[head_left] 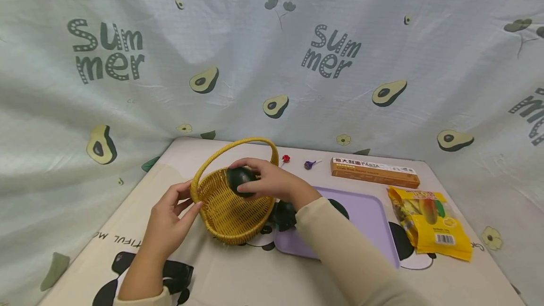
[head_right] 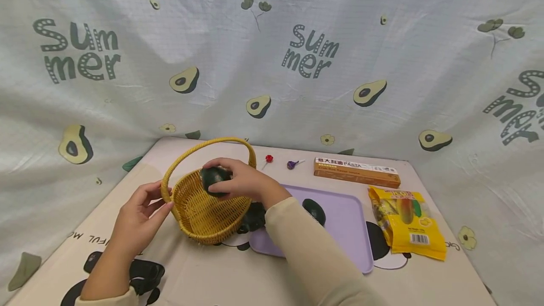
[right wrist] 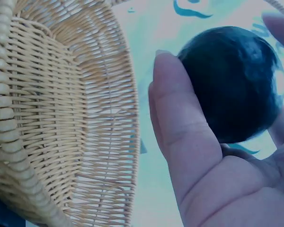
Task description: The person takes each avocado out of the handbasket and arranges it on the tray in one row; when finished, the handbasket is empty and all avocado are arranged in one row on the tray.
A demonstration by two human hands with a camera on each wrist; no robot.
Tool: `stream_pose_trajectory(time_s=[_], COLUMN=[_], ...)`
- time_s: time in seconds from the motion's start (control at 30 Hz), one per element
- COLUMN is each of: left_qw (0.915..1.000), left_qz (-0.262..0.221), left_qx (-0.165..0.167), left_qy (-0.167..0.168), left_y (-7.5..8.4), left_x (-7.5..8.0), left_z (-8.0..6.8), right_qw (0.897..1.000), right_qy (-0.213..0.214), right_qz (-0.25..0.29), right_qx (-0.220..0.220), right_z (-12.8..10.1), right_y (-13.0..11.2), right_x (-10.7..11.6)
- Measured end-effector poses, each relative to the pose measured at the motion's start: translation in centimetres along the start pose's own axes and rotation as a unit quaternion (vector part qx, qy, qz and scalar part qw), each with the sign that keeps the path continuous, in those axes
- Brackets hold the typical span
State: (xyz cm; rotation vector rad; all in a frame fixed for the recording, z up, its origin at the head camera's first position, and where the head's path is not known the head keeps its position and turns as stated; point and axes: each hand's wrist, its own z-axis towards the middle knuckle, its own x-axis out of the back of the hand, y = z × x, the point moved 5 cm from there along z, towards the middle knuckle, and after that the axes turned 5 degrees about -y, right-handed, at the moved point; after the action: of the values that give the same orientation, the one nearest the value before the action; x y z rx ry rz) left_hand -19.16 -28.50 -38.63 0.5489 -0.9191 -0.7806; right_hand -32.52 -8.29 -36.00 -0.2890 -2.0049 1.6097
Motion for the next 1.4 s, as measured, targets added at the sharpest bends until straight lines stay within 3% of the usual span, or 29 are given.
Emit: stream_pose_trajectory(time_s=[0.1,0.3,0.43,0.67,1.03,1.4], left_qw=[1.0,1.0,1.0,0.9999,0.9999,0.9999], left_qz=[0.0,-0.006,-0.009,-0.013,0.009,0.01], left_qx=[0.0,0.004,-0.001,-0.01,0.005,-0.001], left_qy=[0.001,-0.001,0.0,0.004,-0.005,-0.006], left_y=[0.0,0.0,0.2,0.3,0.0,-0.1], left_x=[0.0,0.0,0.0,0.1,0.0,0.0], left_z=[0.0,-0.1,-0.1,-0.1,0.0,0.1], right_qw=[1.0,0.999,0.999,0.997,0.989,0.978], right_qy=[0.008,-0.011,-0.008,0.053,0.115,0.181], right_qz=[-0.024,0.048,0.039,-0.012,0.056,0.092], right_qx=[0.009,0.019,0.024,0.05,0.076,0.044], right_z=[-0.9,-2.5,-3.7,-6.0,-9.4,-13.0], right_y=[-0.1,0.1,0.3,0.2,2.1,4.9], right_x=[0.3,0.6,1.0,2.3,5.0,6.9])
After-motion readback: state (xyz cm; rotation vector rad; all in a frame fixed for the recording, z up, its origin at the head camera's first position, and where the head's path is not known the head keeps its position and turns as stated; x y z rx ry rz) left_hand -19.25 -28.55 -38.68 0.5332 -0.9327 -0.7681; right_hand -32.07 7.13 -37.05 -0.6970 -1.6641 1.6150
